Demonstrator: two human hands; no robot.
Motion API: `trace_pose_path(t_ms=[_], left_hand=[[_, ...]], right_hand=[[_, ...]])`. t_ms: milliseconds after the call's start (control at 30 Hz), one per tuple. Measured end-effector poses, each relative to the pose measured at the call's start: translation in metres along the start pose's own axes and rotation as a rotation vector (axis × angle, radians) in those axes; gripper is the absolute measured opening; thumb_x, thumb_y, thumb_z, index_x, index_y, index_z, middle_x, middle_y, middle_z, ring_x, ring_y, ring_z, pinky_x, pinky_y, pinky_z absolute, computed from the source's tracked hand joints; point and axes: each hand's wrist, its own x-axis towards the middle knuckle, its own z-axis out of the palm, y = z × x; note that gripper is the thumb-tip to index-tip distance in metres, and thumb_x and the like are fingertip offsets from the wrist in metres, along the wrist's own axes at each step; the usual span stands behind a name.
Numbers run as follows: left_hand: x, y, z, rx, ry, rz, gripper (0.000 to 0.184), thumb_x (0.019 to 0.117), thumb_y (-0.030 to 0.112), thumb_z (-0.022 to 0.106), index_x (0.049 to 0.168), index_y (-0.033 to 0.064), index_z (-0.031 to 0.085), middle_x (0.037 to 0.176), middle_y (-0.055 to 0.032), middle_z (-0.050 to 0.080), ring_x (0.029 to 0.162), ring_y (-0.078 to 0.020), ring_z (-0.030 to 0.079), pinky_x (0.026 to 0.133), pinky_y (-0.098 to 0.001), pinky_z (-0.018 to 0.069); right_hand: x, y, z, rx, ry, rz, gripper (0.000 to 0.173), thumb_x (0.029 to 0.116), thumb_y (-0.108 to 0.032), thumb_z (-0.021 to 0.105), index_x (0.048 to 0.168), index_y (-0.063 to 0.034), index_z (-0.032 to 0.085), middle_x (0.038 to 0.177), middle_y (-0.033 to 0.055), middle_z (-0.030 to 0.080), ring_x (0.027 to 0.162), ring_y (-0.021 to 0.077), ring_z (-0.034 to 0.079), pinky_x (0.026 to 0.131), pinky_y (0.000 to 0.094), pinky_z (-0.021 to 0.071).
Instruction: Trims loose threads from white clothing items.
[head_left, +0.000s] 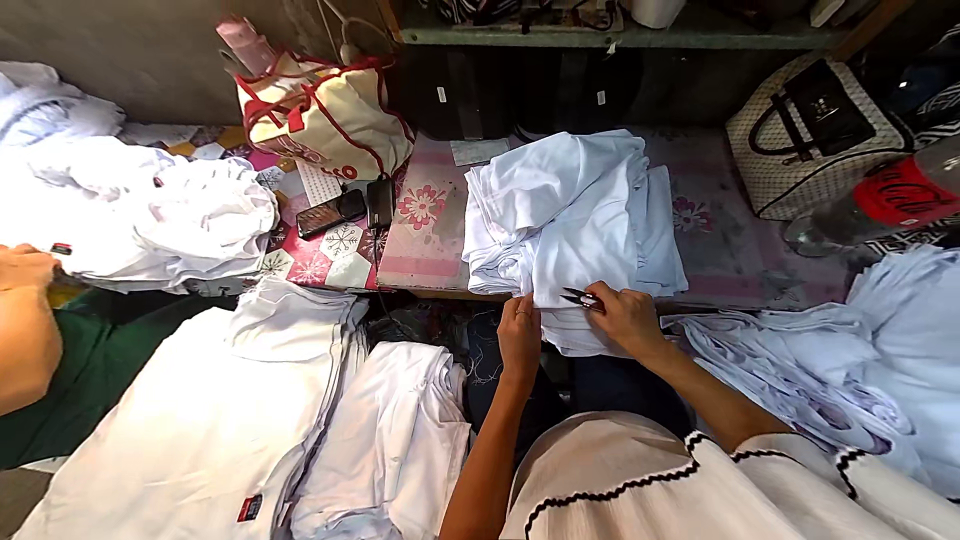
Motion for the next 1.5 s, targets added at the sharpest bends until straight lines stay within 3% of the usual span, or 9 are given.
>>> trace_pose_path(t_ms=[167,267,333,400,500,600,767,1000,1500], left_hand=[[0.003,-0.005,-0.016,0.056,0.077,0.239,0.011,0.0906,-0.002,0.068,0.097,-0.0050,0.077,0.085,-0.0187,0.071,0.078,-0.0277,0.071,0.073,-0.0331,0.0595],[-0.013,-0.012,-0.012,0.055,-0.007,0.207,0.010,0.0902,-0.001,0.068,0.091,-0.0029,0.078,0.082,-0.0168,0.071,0.077,-0.0263,0.072,0.071,-0.0334,0.0602],[-0.021,-0.011,-0.014,0.022,-0.045,0.140,0.011,0.0905,0.000,0.067,0.090,-0.0022,0.078,0.085,-0.0162,0.073,0.081,-0.0258,0.073,0.075,-0.0335,0.0606],[-0.025,-0.003,-0.023,0.000,-0.098,0.031,0.012,0.0908,0.003,0.069,0.096,-0.0041,0.077,0.094,-0.0181,0.075,0.087,-0.0274,0.075,0.078,-0.0370,0.0612],[-0.020,0.012,-0.031,-0.017,-0.131,-0.071,0.037,0.0890,0.016,0.076,0.115,-0.0095,0.069,0.103,-0.0221,0.070,0.079,-0.0260,0.069,0.070,-0.0365,0.0582],[-0.016,0.013,-0.019,0.038,-0.073,0.008,0.024,0.0925,0.009,0.071,0.109,-0.0085,0.072,0.099,-0.0222,0.072,0.079,-0.0285,0.073,0.070,-0.0382,0.0613],[-0.014,0.001,-0.007,0.108,0.019,0.130,0.009,0.0895,0.000,0.066,0.088,-0.0032,0.075,0.086,-0.0170,0.073,0.075,-0.0257,0.074,0.065,-0.0335,0.0602],[-0.012,0.004,-0.010,0.114,-0.059,0.136,0.014,0.0889,0.009,0.073,0.096,-0.0022,0.074,0.098,-0.0172,0.074,0.075,-0.0250,0.073,0.059,-0.0354,0.0582],[-0.013,0.005,-0.014,-0.253,-0.089,-0.049,0.007,0.0853,-0.003,0.068,0.088,-0.0075,0.072,0.081,-0.0137,0.069,0.066,-0.0074,0.065,0.063,-0.0177,0.0554]], right_hand=[[-0.004,0.024,-0.023,-0.021,0.258,-0.193,0.012,0.0949,-0.010,0.062,0.093,-0.0047,0.073,0.072,0.0092,0.071,0.060,0.0228,0.064,0.060,0.0360,0.0481],[-0.017,0.041,-0.018,-0.046,-0.166,-0.005,0.020,0.0937,-0.007,0.065,0.112,-0.0047,0.073,0.082,0.0182,0.074,0.070,0.0400,0.072,0.064,0.0585,0.0544],[-0.019,0.036,-0.027,0.017,-0.230,0.095,0.021,0.0943,-0.011,0.065,0.112,-0.0033,0.073,0.083,0.0201,0.074,0.071,0.0428,0.072,0.064,0.0629,0.0540],[-0.019,0.016,-0.045,0.192,-0.237,0.176,0.024,0.0977,-0.019,0.065,0.110,-0.0002,0.073,0.082,0.0179,0.073,0.070,0.0345,0.071,0.065,0.0551,0.0551],[-0.010,-0.014,-0.058,0.752,-0.411,0.416,0.025,0.1029,-0.025,0.059,0.106,-0.0026,0.070,0.080,-0.0030,0.063,0.066,-0.0011,0.053,0.063,0.0175,0.0458],[0.000,-0.028,-0.047,1.173,-0.675,0.731,0.038,0.1125,-0.031,0.034,0.107,-0.0074,0.064,0.063,-0.0116,0.040,0.047,-0.0009,0.035,0.046,0.0164,0.0326],[0.007,-0.026,-0.029,1.290,-0.738,0.906,0.044,0.1136,-0.036,0.030,0.102,-0.0091,0.062,0.057,-0.0111,0.037,0.042,0.0000,0.031,0.042,0.0158,0.0295],[0.012,-0.021,-0.019,1.302,-0.790,0.980,0.042,0.1133,-0.039,0.031,0.098,-0.0117,0.059,0.055,-0.0108,0.033,0.041,0.0002,0.028,0.040,0.0158,0.0267],[0.018,-0.022,-0.008,1.317,-0.811,0.870,0.040,0.1127,-0.036,0.036,0.093,-0.0113,0.060,0.053,-0.0116,0.034,0.040,-0.0011,0.028,0.041,0.0158,0.0251]])
